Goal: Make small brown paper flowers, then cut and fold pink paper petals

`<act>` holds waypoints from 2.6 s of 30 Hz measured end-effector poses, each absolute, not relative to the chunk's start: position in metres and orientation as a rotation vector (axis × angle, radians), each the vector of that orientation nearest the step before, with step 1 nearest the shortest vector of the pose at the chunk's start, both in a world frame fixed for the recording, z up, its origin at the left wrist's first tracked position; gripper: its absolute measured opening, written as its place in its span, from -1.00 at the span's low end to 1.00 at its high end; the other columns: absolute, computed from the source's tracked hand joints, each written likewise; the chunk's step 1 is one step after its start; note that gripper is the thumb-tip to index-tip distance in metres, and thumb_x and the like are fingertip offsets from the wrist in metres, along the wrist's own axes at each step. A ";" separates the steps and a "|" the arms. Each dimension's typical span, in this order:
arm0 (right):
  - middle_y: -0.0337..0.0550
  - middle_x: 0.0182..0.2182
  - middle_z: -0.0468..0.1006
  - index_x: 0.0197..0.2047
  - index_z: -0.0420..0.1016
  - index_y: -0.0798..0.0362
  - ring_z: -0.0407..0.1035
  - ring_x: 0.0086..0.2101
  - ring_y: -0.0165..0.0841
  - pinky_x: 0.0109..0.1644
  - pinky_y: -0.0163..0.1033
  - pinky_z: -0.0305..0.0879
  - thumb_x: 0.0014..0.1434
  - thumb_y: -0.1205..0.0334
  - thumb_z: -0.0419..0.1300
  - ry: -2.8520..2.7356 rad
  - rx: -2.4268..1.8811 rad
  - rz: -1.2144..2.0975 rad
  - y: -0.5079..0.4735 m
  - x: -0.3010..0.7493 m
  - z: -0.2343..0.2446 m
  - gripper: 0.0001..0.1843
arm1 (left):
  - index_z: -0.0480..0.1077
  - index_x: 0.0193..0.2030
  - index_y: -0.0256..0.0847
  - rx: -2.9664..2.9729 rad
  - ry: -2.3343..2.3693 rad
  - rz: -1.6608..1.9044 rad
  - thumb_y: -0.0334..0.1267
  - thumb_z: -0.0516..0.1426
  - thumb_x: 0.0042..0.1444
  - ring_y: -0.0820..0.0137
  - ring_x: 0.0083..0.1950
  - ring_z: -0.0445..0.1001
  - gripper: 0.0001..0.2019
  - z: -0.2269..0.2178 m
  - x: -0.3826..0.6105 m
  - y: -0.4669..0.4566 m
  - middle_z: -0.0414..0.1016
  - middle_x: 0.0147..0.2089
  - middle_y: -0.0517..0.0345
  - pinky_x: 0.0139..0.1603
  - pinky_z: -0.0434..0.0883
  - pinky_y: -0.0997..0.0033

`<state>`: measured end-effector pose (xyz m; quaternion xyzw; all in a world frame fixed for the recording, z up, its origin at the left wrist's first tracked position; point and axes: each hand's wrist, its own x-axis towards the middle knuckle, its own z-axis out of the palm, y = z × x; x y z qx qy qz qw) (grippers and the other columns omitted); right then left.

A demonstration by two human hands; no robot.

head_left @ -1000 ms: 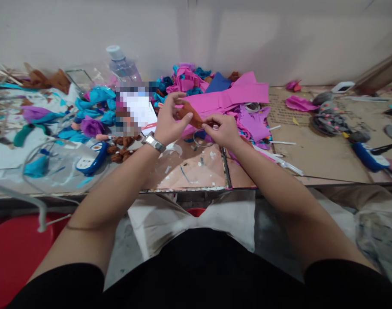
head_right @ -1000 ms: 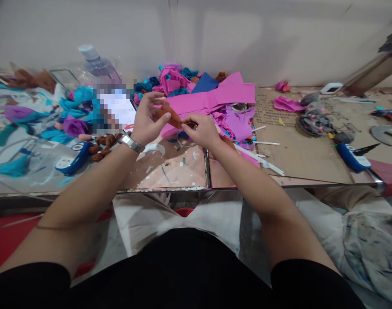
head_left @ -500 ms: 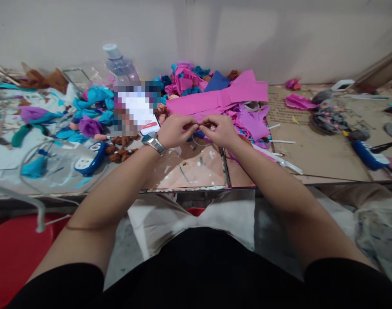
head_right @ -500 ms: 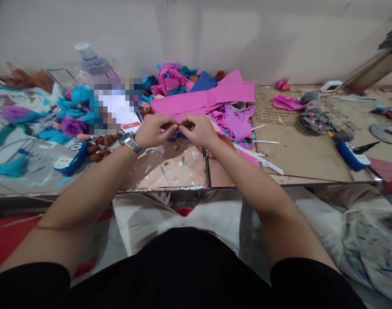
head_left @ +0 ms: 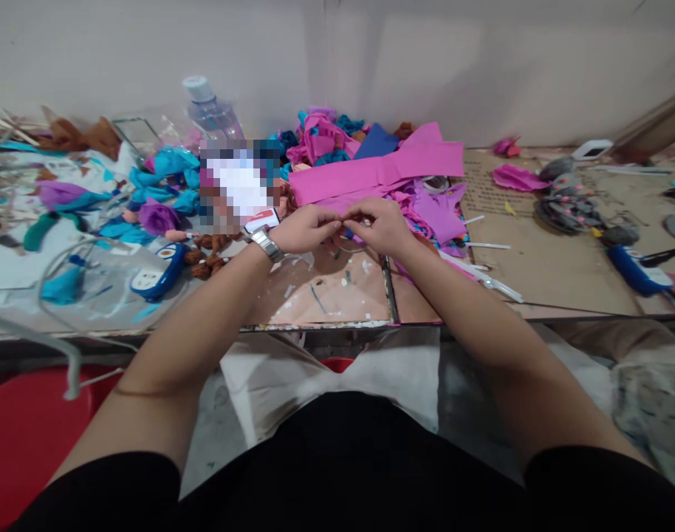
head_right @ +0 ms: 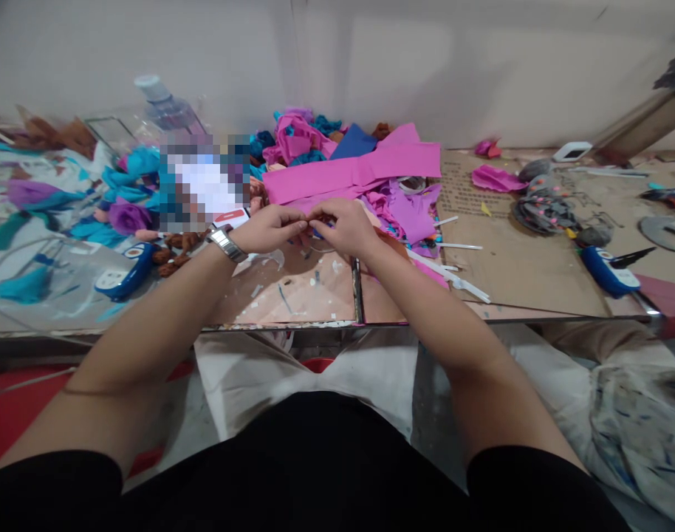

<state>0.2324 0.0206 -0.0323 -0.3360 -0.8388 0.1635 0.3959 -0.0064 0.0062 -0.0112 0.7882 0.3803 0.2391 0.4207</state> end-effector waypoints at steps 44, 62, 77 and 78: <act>0.00 -0.18 0.76 -0.05 0.78 -0.04 0.56 -0.13 -0.10 0.11 0.04 0.43 0.52 -0.13 0.25 -2.194 -0.731 0.253 0.018 0.236 -0.028 -0.61 | 0.56 -0.35 -0.18 1.549 0.984 0.673 -0.12 0.27 0.42 0.32 -0.40 0.58 -0.70 0.001 -0.002 0.001 0.57 -0.37 0.03 -0.25 0.61 0.21; -0.02 -0.19 0.73 -0.06 0.74 0.00 0.56 -0.15 -0.13 0.06 0.00 0.43 0.56 -0.04 0.26 -2.190 -0.610 0.129 0.025 0.238 -0.033 -0.68 | 0.63 -0.24 -0.26 1.766 0.975 0.733 0.14 0.37 0.36 0.38 -0.38 0.61 -0.57 -0.006 -0.007 0.008 0.68 -0.31 0.01 -0.34 0.53 0.41; -0.01 -0.16 0.72 -0.12 0.76 0.01 0.55 -0.17 -0.13 0.03 0.02 0.47 0.48 0.04 0.33 -2.195 -0.636 0.165 0.031 0.239 -0.035 -0.75 | 0.65 -0.19 -0.23 1.975 1.071 0.866 0.26 0.32 0.32 0.32 -0.35 0.61 -0.50 -0.012 -0.004 0.007 0.70 -0.33 0.00 -0.31 0.50 0.35; -0.01 -0.16 0.72 -0.12 0.77 0.01 0.55 -0.17 -0.13 0.03 0.02 0.48 0.48 0.04 0.34 -2.189 -0.642 0.172 0.031 0.239 -0.035 -0.75 | 0.65 -0.19 -0.22 2.001 1.085 0.876 0.24 0.31 0.33 0.32 -0.35 0.61 -0.51 -0.013 -0.004 0.007 0.70 -0.33 0.00 -0.30 0.49 0.35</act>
